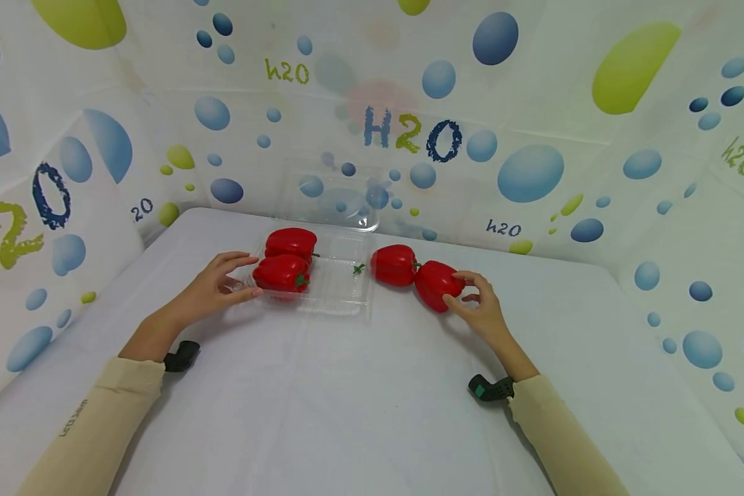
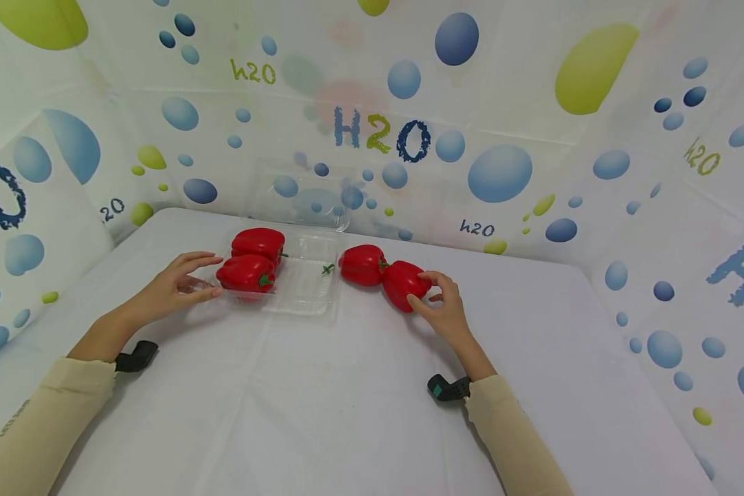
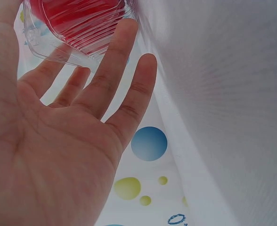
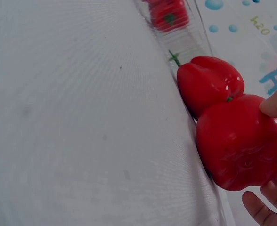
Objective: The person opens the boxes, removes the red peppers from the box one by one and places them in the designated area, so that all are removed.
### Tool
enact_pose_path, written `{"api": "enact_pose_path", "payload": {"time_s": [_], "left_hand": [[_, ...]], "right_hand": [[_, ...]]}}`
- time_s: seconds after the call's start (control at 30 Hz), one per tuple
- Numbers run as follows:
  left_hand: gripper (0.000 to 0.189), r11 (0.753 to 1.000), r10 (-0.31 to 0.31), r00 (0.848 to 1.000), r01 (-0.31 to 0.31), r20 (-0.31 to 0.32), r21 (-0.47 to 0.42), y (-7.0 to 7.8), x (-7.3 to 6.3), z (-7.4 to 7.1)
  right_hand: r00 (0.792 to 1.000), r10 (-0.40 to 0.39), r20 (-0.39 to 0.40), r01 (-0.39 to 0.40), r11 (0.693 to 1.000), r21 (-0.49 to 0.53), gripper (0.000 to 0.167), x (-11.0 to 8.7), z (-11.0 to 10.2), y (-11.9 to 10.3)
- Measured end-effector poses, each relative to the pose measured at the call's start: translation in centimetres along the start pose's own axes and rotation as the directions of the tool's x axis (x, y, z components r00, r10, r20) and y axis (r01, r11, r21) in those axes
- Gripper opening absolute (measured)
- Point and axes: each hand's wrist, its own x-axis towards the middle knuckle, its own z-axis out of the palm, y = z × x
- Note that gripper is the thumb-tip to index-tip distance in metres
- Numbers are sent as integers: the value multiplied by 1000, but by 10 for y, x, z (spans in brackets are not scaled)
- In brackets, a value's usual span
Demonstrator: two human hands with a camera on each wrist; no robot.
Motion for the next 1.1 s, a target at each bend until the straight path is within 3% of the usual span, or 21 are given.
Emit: {"api": "enact_pose_path", "payload": {"time_s": [0.17, 0.5, 1.1], "left_hand": [[68, 1000, 8, 1000, -8, -6, 5, -1, 0, 0], [68, 1000, 9, 1000, -9, -2, -4, -3, 0, 1], [68, 1000, 9, 1000, -9, 4, -11, -2, 0, 0]], "right_hand": [[1000, -3, -4, 3, 1000, -7, 45, 0, 0, 0], [999, -25, -22, 25, 1000, 7, 46, 13, 2, 43], [996, -46, -70, 47, 999, 15, 43, 14, -2, 32]]}}
